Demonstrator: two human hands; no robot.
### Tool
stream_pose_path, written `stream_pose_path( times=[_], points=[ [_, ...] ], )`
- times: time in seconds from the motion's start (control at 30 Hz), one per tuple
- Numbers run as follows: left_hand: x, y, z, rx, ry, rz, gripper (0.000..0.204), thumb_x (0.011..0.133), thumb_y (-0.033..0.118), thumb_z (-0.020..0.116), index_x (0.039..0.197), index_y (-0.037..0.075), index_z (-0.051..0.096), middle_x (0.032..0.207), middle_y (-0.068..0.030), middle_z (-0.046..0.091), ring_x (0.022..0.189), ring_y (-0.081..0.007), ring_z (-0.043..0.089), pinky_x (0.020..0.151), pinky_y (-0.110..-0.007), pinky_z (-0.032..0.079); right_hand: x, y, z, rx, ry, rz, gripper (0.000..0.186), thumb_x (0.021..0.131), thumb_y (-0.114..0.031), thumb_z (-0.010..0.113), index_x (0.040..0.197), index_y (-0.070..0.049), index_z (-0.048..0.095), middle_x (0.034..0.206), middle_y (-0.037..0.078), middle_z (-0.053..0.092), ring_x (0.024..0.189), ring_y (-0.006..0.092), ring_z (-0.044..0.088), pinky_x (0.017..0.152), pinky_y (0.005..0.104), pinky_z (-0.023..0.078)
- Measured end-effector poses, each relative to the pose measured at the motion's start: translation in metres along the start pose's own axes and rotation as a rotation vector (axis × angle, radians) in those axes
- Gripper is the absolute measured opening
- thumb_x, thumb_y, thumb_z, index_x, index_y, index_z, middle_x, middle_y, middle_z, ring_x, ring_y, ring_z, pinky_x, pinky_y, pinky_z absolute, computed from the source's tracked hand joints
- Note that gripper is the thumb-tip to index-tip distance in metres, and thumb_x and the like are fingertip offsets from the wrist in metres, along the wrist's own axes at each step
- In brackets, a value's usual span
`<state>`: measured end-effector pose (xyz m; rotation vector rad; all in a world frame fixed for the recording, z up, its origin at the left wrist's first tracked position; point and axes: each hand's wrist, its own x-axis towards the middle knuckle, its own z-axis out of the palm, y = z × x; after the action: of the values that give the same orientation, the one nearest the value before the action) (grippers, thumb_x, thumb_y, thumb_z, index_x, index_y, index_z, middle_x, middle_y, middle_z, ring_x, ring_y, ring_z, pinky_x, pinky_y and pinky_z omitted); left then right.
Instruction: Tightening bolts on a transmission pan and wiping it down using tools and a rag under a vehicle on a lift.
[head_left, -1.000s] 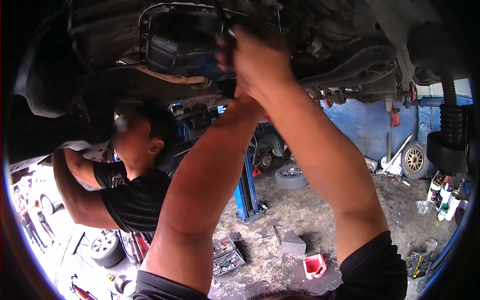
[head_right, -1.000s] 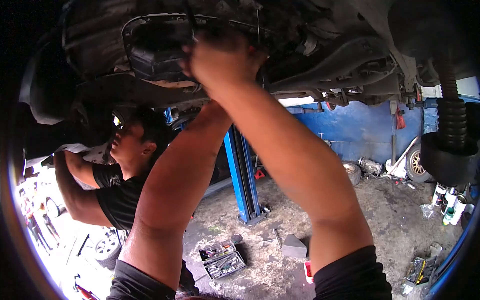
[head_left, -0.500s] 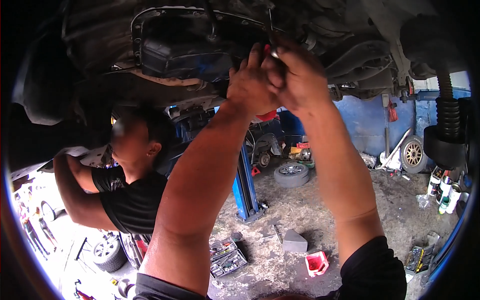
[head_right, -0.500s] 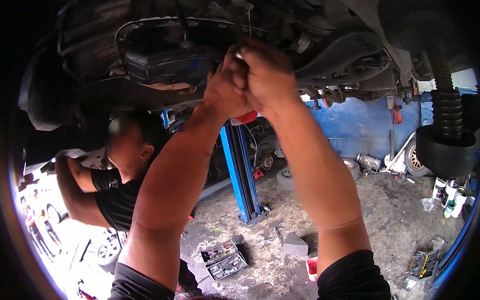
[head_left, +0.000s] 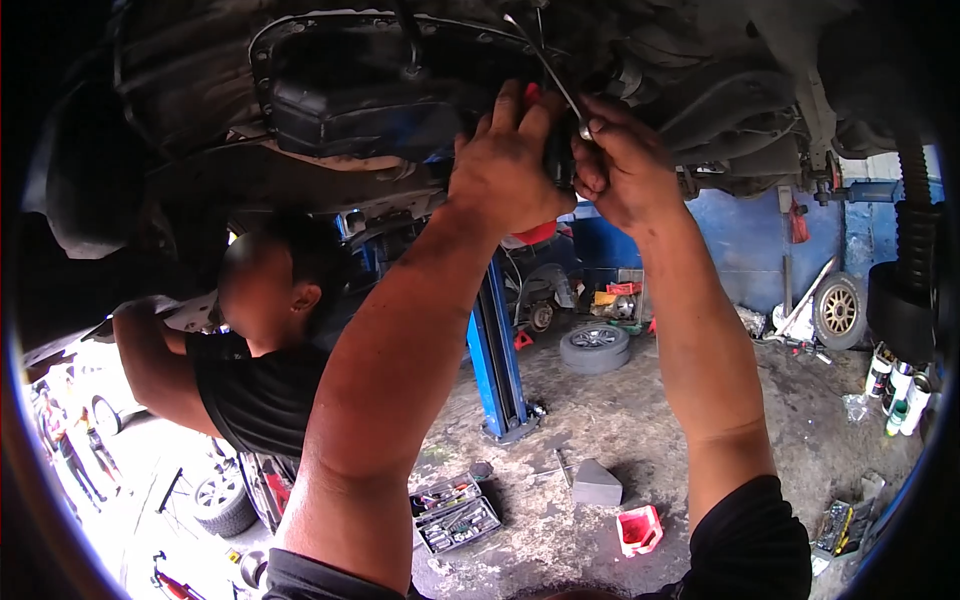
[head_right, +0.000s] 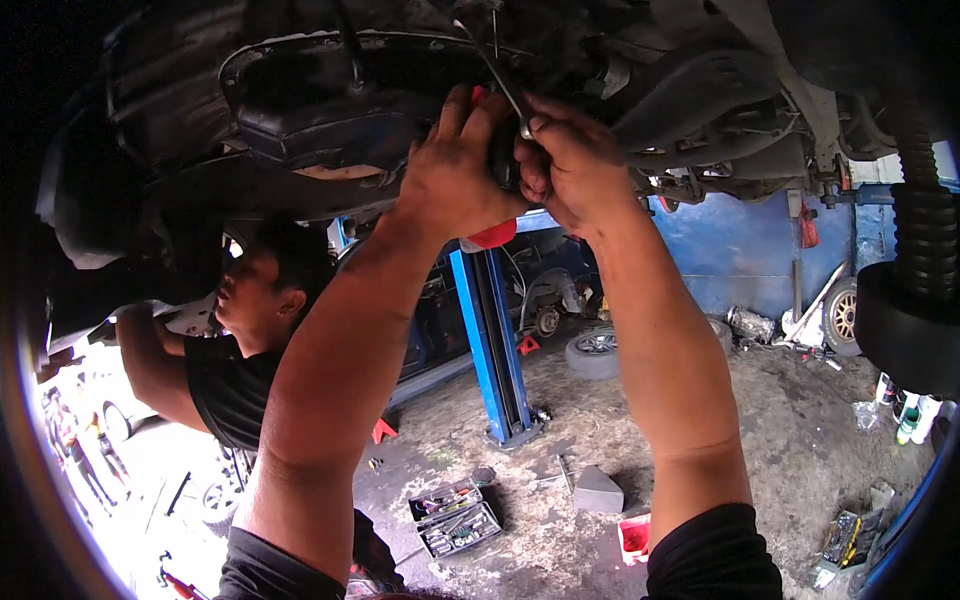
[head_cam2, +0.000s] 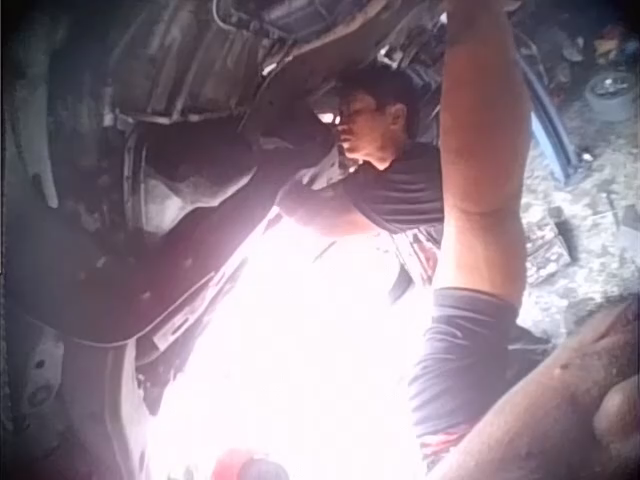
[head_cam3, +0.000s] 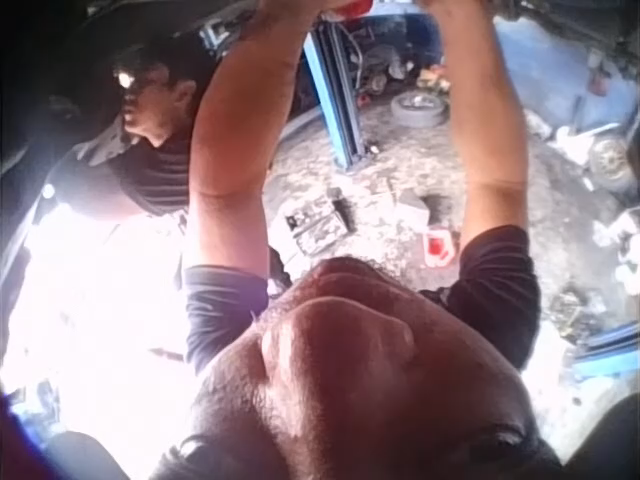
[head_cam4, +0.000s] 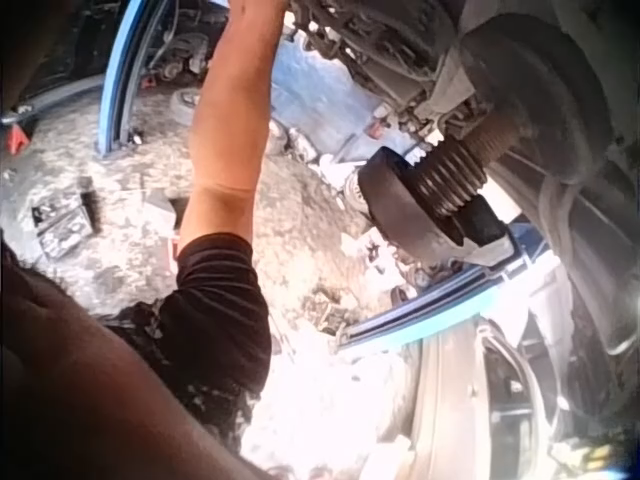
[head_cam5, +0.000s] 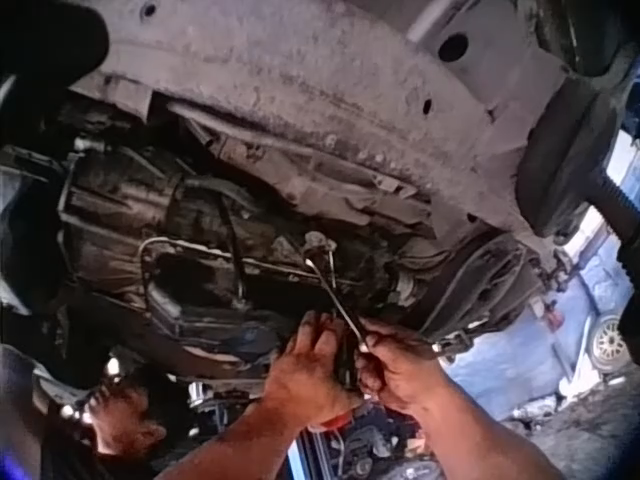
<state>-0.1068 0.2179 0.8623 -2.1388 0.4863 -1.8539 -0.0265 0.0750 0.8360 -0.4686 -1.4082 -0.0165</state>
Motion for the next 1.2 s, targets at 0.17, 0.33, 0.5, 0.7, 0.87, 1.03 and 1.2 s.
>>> stream_pose_path(
  times=[0.17,0.33,0.5,0.7,0.87,1.03,1.2],
  points=[
    [-0.001,0.001,0.000,0.030,-0.010,-0.014,0.099,0.056,0.034,0.081,0.144,0.023,0.036,0.149,-0.0221,0.032,0.125,-0.0421,0.050,0.098,-0.059,0.043,0.002,0.000,0.006,-0.041,0.045,-0.026,0.042,0.094,-0.010,0.052,0.136,-0.005,0.052,0.073,0.007,0.059,0.052,0.0130,0.049,0.048,0.0298,0.040],
    [0.000,-0.010,0.007,0.122,-0.054,0.015,0.095,0.061,0.042,0.078,0.144,0.020,0.037,0.150,-0.0211,0.031,0.128,-0.0403,0.047,0.099,-0.058,0.042,0.010,0.001,0.046,-0.124,0.033,-0.037,0.039,0.095,-0.010,0.050,0.134,-0.001,0.049,0.078,0.009,0.059,0.053,0.0138,0.049,0.049,0.0306,0.041],
    [0.001,-0.012,0.001,0.085,-0.122,-0.002,0.091,0.065,0.046,0.075,0.144,0.017,0.040,0.152,-0.0192,0.029,0.131,-0.0352,0.045,0.101,-0.056,0.041,0.017,0.008,0.090,-0.125,0.097,-0.071,0.034,0.095,-0.009,0.052,0.126,0.002,0.050,0.081,0.012,0.062,0.054,0.0160,0.052,0.049,0.0312,0.045],
    [0.021,0.053,0.006,0.555,-0.066,-0.099,0.062,0.073,0.027,0.066,0.129,0.008,0.047,0.122,-0.0155,0.044,0.113,-0.0309,0.053,0.089,-0.053,0.045,0.085,0.039,0.161,0.561,0.064,-0.178,0.022,0.096,-0.016,0.052,0.115,-0.004,0.054,0.088,0.011,0.066,0.070,0.0216,0.066,0.063,0.0351,0.056],
    [0.017,0.061,-0.019,1.032,-0.023,-0.235,0.039,0.080,0.011,0.058,0.117,0.001,0.053,0.096,-0.0123,0.056,0.099,-0.0273,0.059,0.080,-0.050,0.049,0.040,0.032,0.192,0.042,0.222,-0.198,0.020,0.096,-0.012,0.050,0.114,-0.004,0.054,0.085,0.012,0.064,0.065,0.0197,0.063,0.057,0.0362,0.054],
    [0.008,0.024,-0.011,0.656,-0.019,-0.132,0.056,0.075,0.021,0.064,0.126,0.006,0.046,0.116,-0.0144,0.047,0.110,-0.0306,0.055,0.087,-0.053,0.046,-0.004,0.003,0.107,-0.009,0.186,-0.223,0.036,0.094,-0.008,0.051,0.129,-0.001,0.051,0.078,0.009,0.060,0.054,0.0147,0.050,0.050,0.0322,0.042],
    [0.002,-0.005,0.001,0.235,-0.101,0.077,0.088,0.065,0.041,0.077,0.140,0.016,0.038,0.150,-0.0211,0.030,0.126,-0.0402,0.049,0.098,-0.058,0.043,-0.008,-0.001,0.048,0.017,0.066,-0.076,0.041,0.095,-0.005,0.049,0.135,0.000,0.050,0.075,0.011,0.061,0.051,0.0150,0.053,0.049,0.0312,0.046]
  ],
)
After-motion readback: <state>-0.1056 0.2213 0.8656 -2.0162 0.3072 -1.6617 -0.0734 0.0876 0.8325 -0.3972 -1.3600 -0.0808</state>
